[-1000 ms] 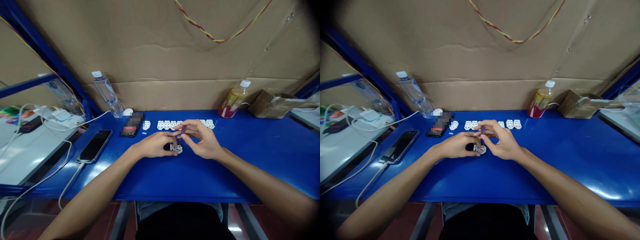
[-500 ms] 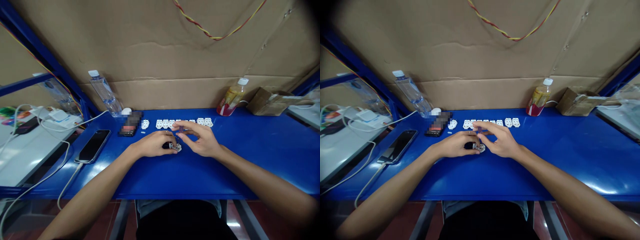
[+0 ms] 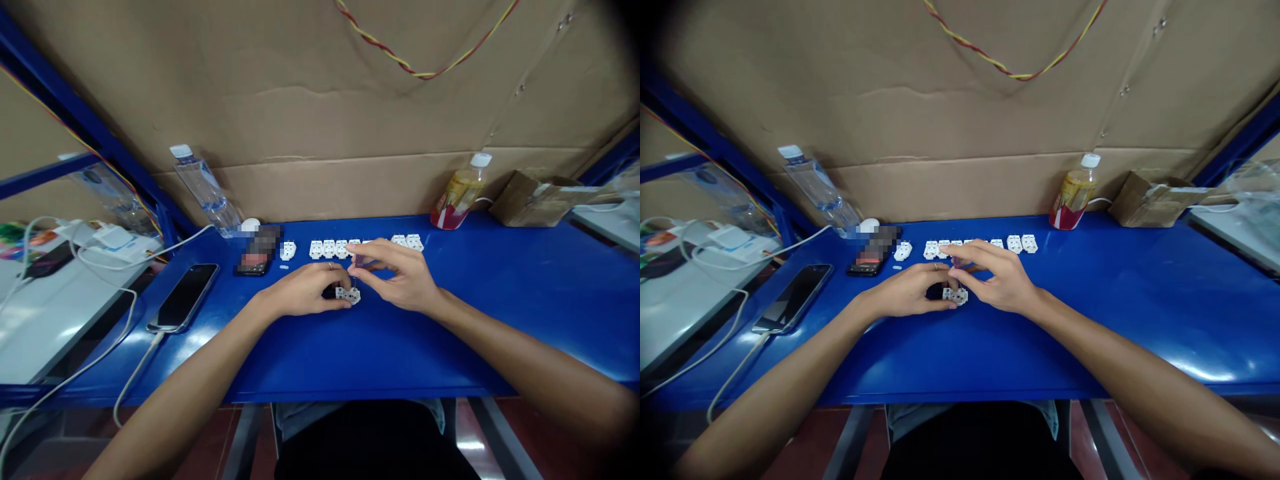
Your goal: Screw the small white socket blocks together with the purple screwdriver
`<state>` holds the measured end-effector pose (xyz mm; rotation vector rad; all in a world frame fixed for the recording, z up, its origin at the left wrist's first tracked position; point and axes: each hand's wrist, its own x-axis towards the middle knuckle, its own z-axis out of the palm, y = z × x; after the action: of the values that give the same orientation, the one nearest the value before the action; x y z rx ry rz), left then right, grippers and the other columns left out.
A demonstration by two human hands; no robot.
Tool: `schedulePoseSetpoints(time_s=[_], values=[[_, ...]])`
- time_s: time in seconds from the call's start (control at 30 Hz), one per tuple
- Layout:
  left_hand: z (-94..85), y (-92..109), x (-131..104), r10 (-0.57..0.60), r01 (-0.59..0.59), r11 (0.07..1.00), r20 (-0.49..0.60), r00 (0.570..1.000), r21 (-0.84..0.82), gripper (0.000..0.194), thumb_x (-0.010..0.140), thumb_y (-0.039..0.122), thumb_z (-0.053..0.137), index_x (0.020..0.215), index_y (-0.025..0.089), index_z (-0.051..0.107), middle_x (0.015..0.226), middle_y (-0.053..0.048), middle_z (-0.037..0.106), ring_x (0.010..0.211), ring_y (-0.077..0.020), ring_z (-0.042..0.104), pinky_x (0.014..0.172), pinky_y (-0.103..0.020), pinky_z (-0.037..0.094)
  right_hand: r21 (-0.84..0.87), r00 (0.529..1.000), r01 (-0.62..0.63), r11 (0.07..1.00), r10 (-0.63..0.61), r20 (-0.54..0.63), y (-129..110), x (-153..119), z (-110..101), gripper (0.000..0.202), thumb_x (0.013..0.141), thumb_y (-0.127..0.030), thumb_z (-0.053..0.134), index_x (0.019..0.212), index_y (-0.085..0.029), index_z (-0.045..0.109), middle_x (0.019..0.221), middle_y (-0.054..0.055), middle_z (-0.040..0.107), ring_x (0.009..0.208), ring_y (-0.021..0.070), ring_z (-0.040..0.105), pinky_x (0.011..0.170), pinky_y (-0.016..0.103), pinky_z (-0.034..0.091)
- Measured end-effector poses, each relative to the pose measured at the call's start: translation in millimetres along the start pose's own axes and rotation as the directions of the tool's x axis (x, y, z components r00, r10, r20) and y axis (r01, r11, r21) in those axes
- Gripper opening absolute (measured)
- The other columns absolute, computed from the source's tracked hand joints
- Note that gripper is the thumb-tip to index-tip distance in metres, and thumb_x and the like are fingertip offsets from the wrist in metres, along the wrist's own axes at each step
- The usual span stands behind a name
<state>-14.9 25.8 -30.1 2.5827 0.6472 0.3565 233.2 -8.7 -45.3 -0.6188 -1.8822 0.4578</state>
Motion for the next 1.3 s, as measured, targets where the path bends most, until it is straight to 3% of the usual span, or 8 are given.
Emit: schedulePoseSetpoints(time_s=[0.17, 0.27, 0.4, 0.57, 0.77, 0.93, 1.1, 1.3], values=[[0.1, 0.3, -0.9, -0.006, 0.006, 1.0, -0.017, 1.0, -0.004, 0.025, 0.102, 0.04, 0.078, 0.115, 0.019, 0.08, 0.114, -0.01, 0.081, 0.107, -0.0265, 0.078, 0.093, -0.04, 0.061, 0.107, 0.992, -0.112, 0.988, 0.106, 0.062, 0.7, -2.8, 3.3, 0.055, 0.105, -0.017, 0.068, 0.157, -0.032, 0.057, 0.137, 0.006, 0.08, 0.116, 0.0209, 0.084, 0.104, 0.037, 0.073], [0.3, -0.6, -1.0, 0.0, 0.0, 1.0, -0.016, 1.0, -0.006, 0.026, 0.102, 0.04, 0.078, 0.117, 0.019, 0.079, 0.116, -0.01, 0.081, 0.106, -0.0262, 0.078, 0.094, -0.04, 0.061, 0.096, 0.996, -0.081, 0.992, 0.077, 0.043, -0.6, -0.7, 3.3, 0.047, 0.105, -0.018, 0.068, 0.15, -0.031, 0.064, 0.141, 0.008, 0.075, 0.116, 0.0214, 0.083, 0.1, 0.039, 0.075], [0.9, -2.1, -0.8, -0.008, 0.008, 1.0, -0.004, 1.0, 0.002, 0.029, 0.103, 0.041, 0.079, 0.121, 0.019, 0.079, 0.123, -0.012, 0.08, 0.109, -0.027, 0.078, 0.094, -0.041, 0.062, 0.041, 0.999, -0.016, 0.999, 0.017, -0.039, 0.0, -0.2, 3.0, 0.042, 0.1, -0.021, 0.079, 0.14, -0.033, 0.074, 0.132, 0.005, 0.077, 0.1, 0.0182, 0.083, 0.085, 0.036, 0.078], [0.4, -1.7, -0.4, 0.001, -0.001, 1.0, -0.006, 1.0, -0.014, 0.025, 0.102, 0.039, 0.08, 0.117, 0.019, 0.079, 0.119, -0.01, 0.081, 0.111, -0.0271, 0.078, 0.097, -0.041, 0.061, 0.058, 0.999, -0.052, 0.997, 0.052, 0.016, 1.2, -3.3, 4.3, 0.057, 0.104, -0.014, 0.068, 0.157, -0.034, 0.062, 0.134, 0.006, 0.079, 0.109, 0.0201, 0.084, 0.095, 0.037, 0.076], [0.0, -0.9, -0.3, 0.012, -0.012, 1.0, -0.017, 1.0, -0.017, 0.025, 0.101, 0.037, 0.08, 0.119, 0.02, 0.079, 0.119, -0.009, 0.081, 0.105, -0.0246, 0.078, 0.095, -0.039, 0.061, 0.003, 1.0, 0.007, 1.0, -0.007, -0.016, 1.3, -1.6, 2.9, 0.047, 0.102, -0.018, 0.075, 0.146, -0.035, 0.071, 0.136, 0.005, 0.079, 0.106, 0.0206, 0.083, 0.091, 0.039, 0.078], [1.2, -1.9, -1.3, -0.002, 0.002, 1.0, -0.022, 1.0, 0.006, 0.026, 0.101, 0.039, 0.081, 0.118, 0.019, 0.079, 0.12, -0.011, 0.081, 0.11, -0.0278, 0.078, 0.095, -0.041, 0.062, 0.066, 0.997, -0.062, 0.996, 0.059, 0.055, -0.5, -1.6, 3.4, 0.059, 0.106, -0.014, 0.063, 0.161, -0.034, 0.056, 0.138, 0.007, 0.077, 0.113, 0.0203, 0.083, 0.097, 0.037, 0.076], [0.5, -0.9, -1.1, -0.003, 0.003, 1.0, -0.006, 1.0, 0.023, 0.031, 0.102, 0.039, 0.08, 0.125, 0.019, 0.078, 0.124, -0.011, 0.08, 0.111, -0.0279, 0.078, 0.098, -0.041, 0.061, -0.027, 0.999, 0.02, 0.999, -0.021, -0.024, 1.8, -1.5, 1.9, 0.047, 0.1, -0.019, 0.077, 0.144, -0.036, 0.072, 0.131, 0.004, 0.079, 0.1, 0.0187, 0.082, 0.087, 0.036, 0.077], [-1.3, -1.0, -0.5, -0.001, 0.001, 1.0, 0.022, 1.0, 0.013, 0.026, 0.102, 0.039, 0.08, 0.121, 0.02, 0.079, 0.131, -0.011, 0.078, 0.116, -0.0287, 0.077, 0.1, -0.042, 0.062, 0.041, 0.999, -0.05, 0.998, 0.05, 0.02, -0.5, 0.0, 1.7, 0.053, 0.104, -0.016, 0.067, 0.155, -0.03, 0.062, 0.132, 0.008, 0.079, 0.108, 0.0204, 0.084, 0.093, 0.036, 0.076]])
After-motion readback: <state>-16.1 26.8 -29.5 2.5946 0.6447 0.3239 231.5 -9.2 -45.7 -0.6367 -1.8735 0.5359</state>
